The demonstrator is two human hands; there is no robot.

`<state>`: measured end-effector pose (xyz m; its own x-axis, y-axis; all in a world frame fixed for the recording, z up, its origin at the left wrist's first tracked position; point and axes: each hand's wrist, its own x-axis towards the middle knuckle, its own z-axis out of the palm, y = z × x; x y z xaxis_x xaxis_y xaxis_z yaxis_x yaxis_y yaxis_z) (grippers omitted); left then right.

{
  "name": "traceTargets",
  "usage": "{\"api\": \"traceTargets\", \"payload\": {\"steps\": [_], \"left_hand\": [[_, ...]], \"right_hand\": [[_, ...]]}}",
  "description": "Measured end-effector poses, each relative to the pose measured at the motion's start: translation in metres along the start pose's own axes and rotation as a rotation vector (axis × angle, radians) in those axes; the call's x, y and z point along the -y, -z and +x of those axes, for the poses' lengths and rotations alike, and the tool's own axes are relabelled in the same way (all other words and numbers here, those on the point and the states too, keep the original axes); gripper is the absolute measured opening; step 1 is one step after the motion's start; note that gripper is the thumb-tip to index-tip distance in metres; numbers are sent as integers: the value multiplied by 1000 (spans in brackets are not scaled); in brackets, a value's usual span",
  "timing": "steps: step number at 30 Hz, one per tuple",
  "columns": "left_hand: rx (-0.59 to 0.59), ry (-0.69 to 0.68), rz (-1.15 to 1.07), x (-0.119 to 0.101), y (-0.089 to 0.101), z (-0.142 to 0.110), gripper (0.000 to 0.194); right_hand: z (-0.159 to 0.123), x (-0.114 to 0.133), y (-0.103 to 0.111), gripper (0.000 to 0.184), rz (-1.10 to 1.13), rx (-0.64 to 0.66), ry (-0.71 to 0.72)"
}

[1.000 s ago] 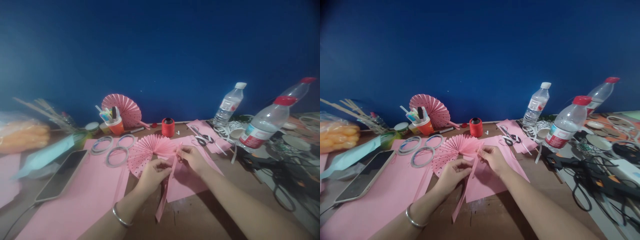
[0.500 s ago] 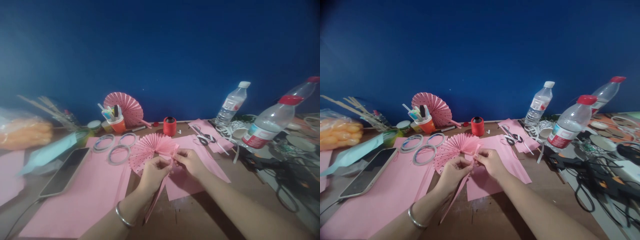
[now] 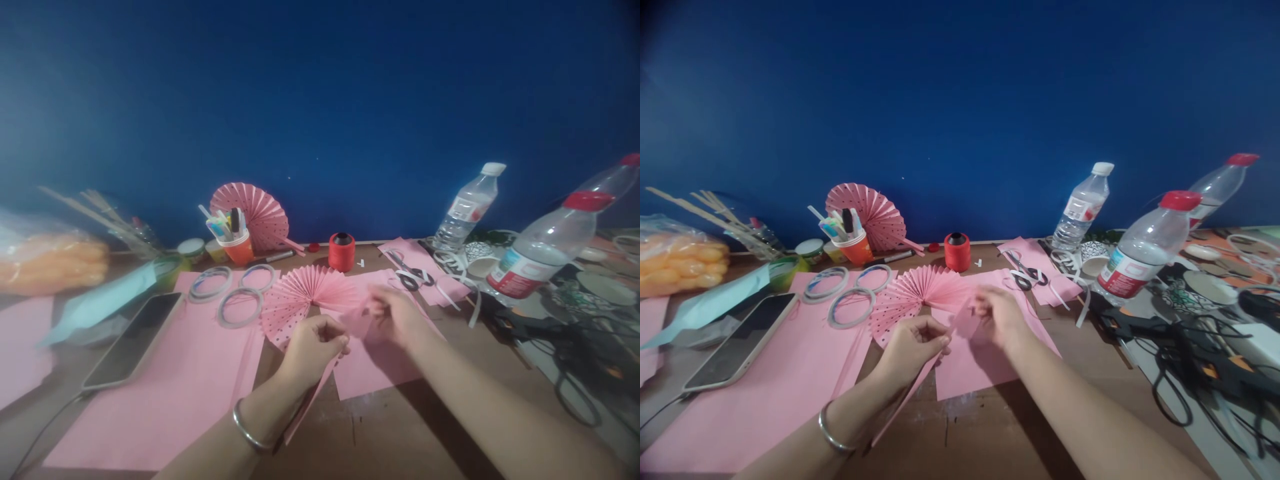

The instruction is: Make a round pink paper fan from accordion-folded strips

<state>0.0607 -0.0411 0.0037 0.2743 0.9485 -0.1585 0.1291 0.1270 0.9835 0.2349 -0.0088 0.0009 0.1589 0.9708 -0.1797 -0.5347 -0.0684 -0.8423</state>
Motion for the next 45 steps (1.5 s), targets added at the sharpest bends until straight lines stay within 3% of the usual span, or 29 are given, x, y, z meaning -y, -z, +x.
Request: {"api": "traceTargets", "payload": {"steps": [2, 4, 8, 11, 20, 24, 27, 29, 32, 38, 45], "left_hand": [[-23, 21, -28, 1, 2, 2, 12], [-60, 28, -93, 0, 4, 5, 15], [-52, 6, -189, -5, 5, 8, 18], [-7, 34, -163, -6, 4, 6, 16], [69, 109, -86, -4, 1, 3, 21], [26, 66, -156, -5, 2, 5, 23], [-7, 51, -166, -6, 2, 6, 22], [-12, 55, -120, -6, 1, 6, 20], [-16, 66, -34, -6, 0, 5, 19], [-10, 136, -39, -3, -3, 1, 20], [28, 154, -25, -5, -4, 1, 15]], "right_hand": [[8, 6, 6, 21, 155, -112, 20], [7, 5, 6, 19, 131, -140, 56], [-13, -13, -10, 22, -286, 188, -36], [-26, -22, -19, 24, -422, 267, 0], [-11, -14, -9, 24, -119, 30, -3], [-11, -16, -10, 27, -45, 63, -41], [-16, -16, -10, 23, -271, 237, -47], [-19, -16, -11, 21, -475, 267, 19], [-21, -16, -10, 25, -580, 194, 100], [-15, -13, -10, 24, -381, 36, 90], [-7, 1, -5, 24, -317, -100, 147]]}}
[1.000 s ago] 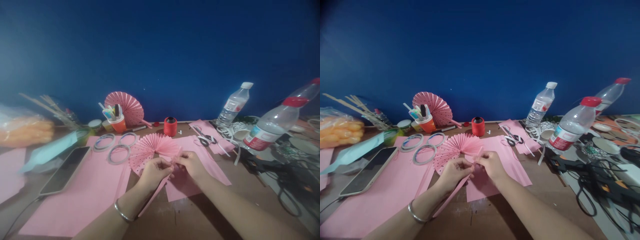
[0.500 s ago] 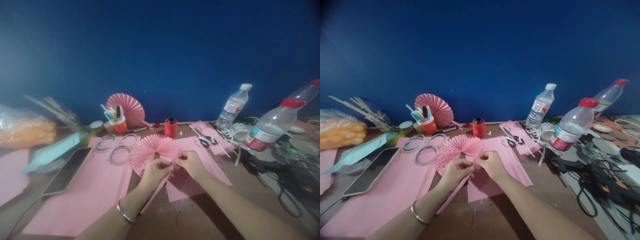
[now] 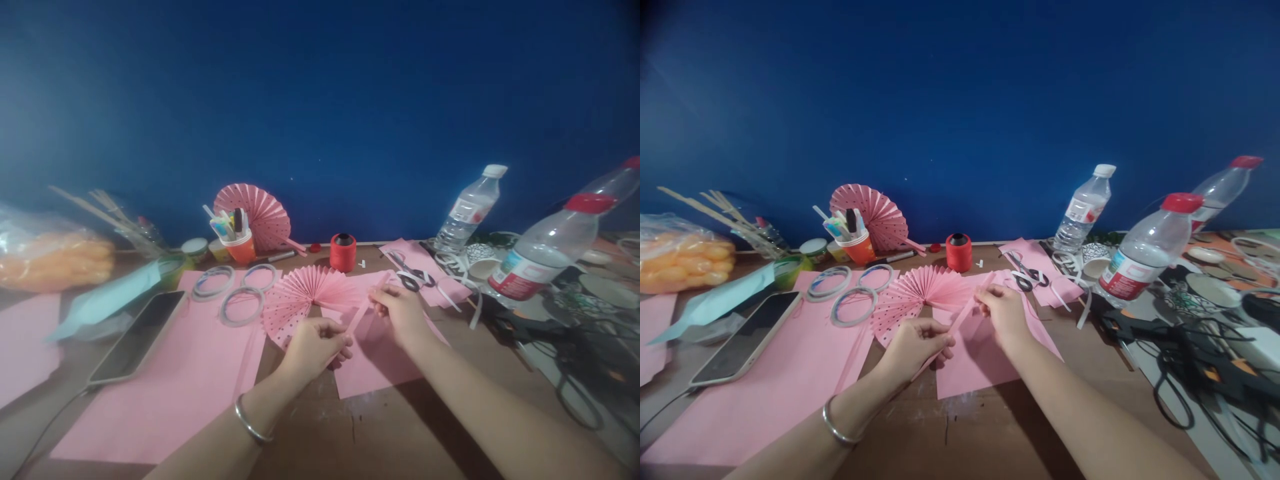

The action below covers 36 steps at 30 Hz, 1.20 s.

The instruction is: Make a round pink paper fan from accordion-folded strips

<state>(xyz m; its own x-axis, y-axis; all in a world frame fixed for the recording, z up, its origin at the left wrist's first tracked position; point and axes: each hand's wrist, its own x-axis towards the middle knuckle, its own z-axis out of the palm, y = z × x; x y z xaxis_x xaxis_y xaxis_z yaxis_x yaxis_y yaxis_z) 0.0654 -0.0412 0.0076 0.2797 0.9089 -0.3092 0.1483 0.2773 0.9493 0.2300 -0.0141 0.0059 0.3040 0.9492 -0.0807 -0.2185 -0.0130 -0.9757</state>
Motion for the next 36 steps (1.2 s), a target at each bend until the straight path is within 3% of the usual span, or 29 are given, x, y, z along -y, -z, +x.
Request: {"api": "traceTargets", "payload": {"steps": [7, 13, 19, 24, 30, 36], "left_hand": [[-44, 32, 31, -5, -3, -3, 9], [-69, -30, 8, -2, -2, -2, 15], [-52, -134, 77, 2, -1, -4, 22], [-127, -289, 61, 10, -2, -2, 22], [-186, -303, 99, 8, 2, -1, 17], [-155, -194, 16, 2, 2, 0, 14]], "right_hand": [[7, -5, 3, 21, 134, -29, 11], [-15, -6, -8, 29, -306, 299, -50], [-18, -8, -8, 37, -327, 260, 1], [-23, -17, -13, 35, -194, 245, -25], [-31, -16, -18, 32, -74, 251, -18], [-30, -19, -17, 28, -115, 335, 8]]}}
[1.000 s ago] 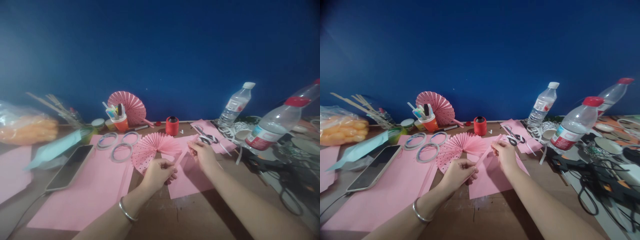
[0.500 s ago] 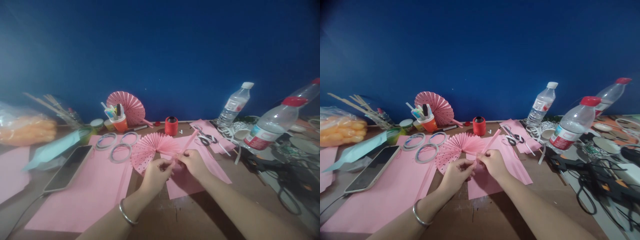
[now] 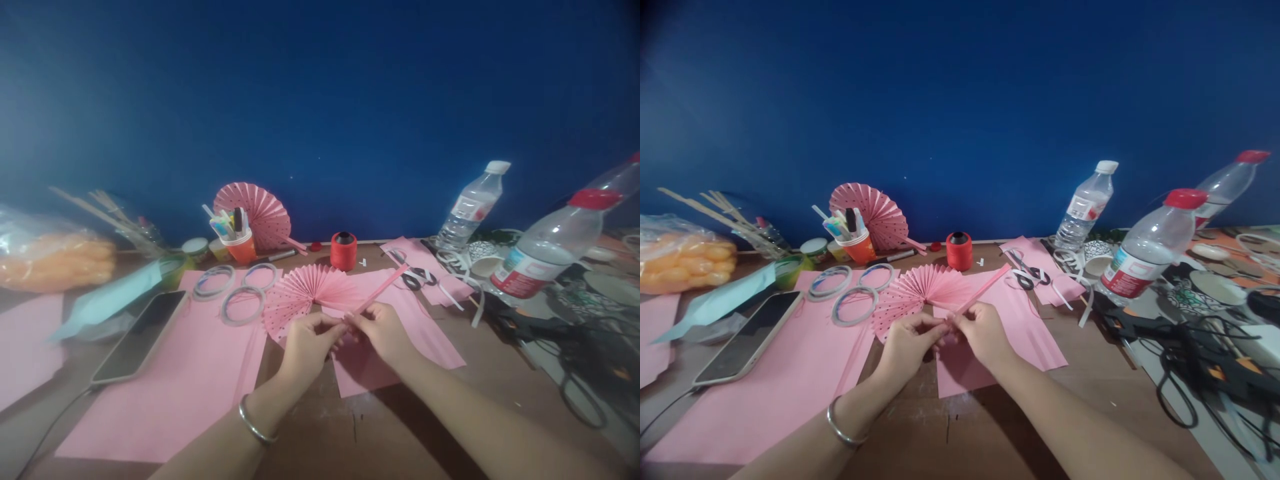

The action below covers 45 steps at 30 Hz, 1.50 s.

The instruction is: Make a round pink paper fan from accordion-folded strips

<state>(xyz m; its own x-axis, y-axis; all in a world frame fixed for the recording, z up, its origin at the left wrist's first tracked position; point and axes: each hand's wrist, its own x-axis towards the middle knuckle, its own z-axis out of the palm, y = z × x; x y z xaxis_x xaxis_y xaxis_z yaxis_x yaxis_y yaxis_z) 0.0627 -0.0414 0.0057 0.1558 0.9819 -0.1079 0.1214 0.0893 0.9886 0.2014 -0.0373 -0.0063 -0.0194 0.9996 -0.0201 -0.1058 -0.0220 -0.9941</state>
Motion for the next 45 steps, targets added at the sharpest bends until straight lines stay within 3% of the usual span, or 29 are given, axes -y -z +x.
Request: {"api": "traceTargets", "payload": {"steps": [8, 14, 17, 21, 25, 28, 30, 32, 37, 45], "left_hand": [[4, -39, 28, 0, -3, -3, 15], [-27, 1, -76, -2, -3, -2, 14], [-19, 0, -90, -5, -5, -2, 14], [-15, 16, -110, -6, -7, -1, 15], [-52, 103, -158, -1, -3, 0, 18], [-112, 117, -191, 3, 1, 1, 19], [-137, 73, -230, 4, 2, 1, 19], [-127, 3, -310, 4, 2, 1, 18], [32, -53, -355, 0, 2, 2, 24], [-60, 9, -210, -2, -1, 3, 19]], "right_hand": [[4, -2, 1, 30, 201, -218, -28], [6, 0, 6, 27, 48, 15, -39], [3, -3, 4, 30, 1, 29, -3], [2, -7, 2, 29, 96, -66, -11], [15, 3, 17, 27, 184, -239, -51], [26, 14, 34, 25, 329, -415, 67], [28, 17, 38, 25, 317, -384, 84], [24, 14, 33, 24, 249, -269, 76], [10, 4, 14, 24, 133, 30, 128], [7, 3, 11, 21, 36, 128, 83]]}}
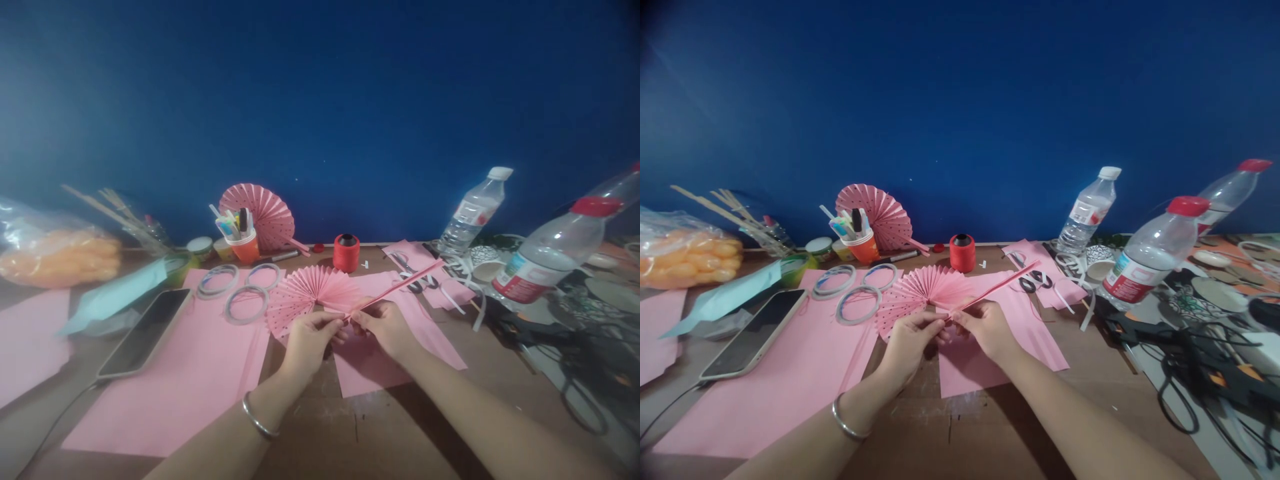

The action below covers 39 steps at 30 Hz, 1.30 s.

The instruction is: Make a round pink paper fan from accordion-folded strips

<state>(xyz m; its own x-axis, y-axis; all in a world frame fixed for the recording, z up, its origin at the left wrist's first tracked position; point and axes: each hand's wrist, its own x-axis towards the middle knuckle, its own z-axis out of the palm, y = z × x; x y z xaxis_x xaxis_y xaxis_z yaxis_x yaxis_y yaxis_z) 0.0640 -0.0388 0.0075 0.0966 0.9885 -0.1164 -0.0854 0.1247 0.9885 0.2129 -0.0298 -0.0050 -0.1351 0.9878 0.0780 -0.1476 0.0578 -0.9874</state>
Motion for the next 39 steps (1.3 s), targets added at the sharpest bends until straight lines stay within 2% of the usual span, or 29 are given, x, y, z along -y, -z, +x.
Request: {"api": "traceTargets", "payload": {"steps": [5, 9, 15, 20, 26, 29, 32, 35, 39], "left_hand": [[35, 27, 36, 0, -1, 0, 15], [40, 21, 59, 1, 0, 1, 15], [63, -35, 169, 2, 1, -3, 16], [91, -75, 224, 2, 0, -8, 20], [78, 7, 129, 3, 0, -2, 18], [69, 52, 50, 4, 1, 1, 17], [84, 53, 23, 3, 0, 1, 18], [86, 50, 22, 0, -3, 0, 20], [69, 55, -4, 1, -2, -1, 20]], "right_hand": [[-1, -1, -1, 26, -55, -73, -17], [-1, 0, -2, 27, -92, -71, -8], [-2, 0, -4, 25, -59, -105, -16], [-5, -1, -8, 31, -96, -149, -35], [-7, -3, -11, 29, -77, -147, -63], [-7, -1, -12, 28, -4, -81, -123], [-6, 1, -11, 28, -65, -35, -106], [-6, 0, -10, 29, -106, -105, -70], [-2, -2, -6, 30, -28, -181, -80]]}}
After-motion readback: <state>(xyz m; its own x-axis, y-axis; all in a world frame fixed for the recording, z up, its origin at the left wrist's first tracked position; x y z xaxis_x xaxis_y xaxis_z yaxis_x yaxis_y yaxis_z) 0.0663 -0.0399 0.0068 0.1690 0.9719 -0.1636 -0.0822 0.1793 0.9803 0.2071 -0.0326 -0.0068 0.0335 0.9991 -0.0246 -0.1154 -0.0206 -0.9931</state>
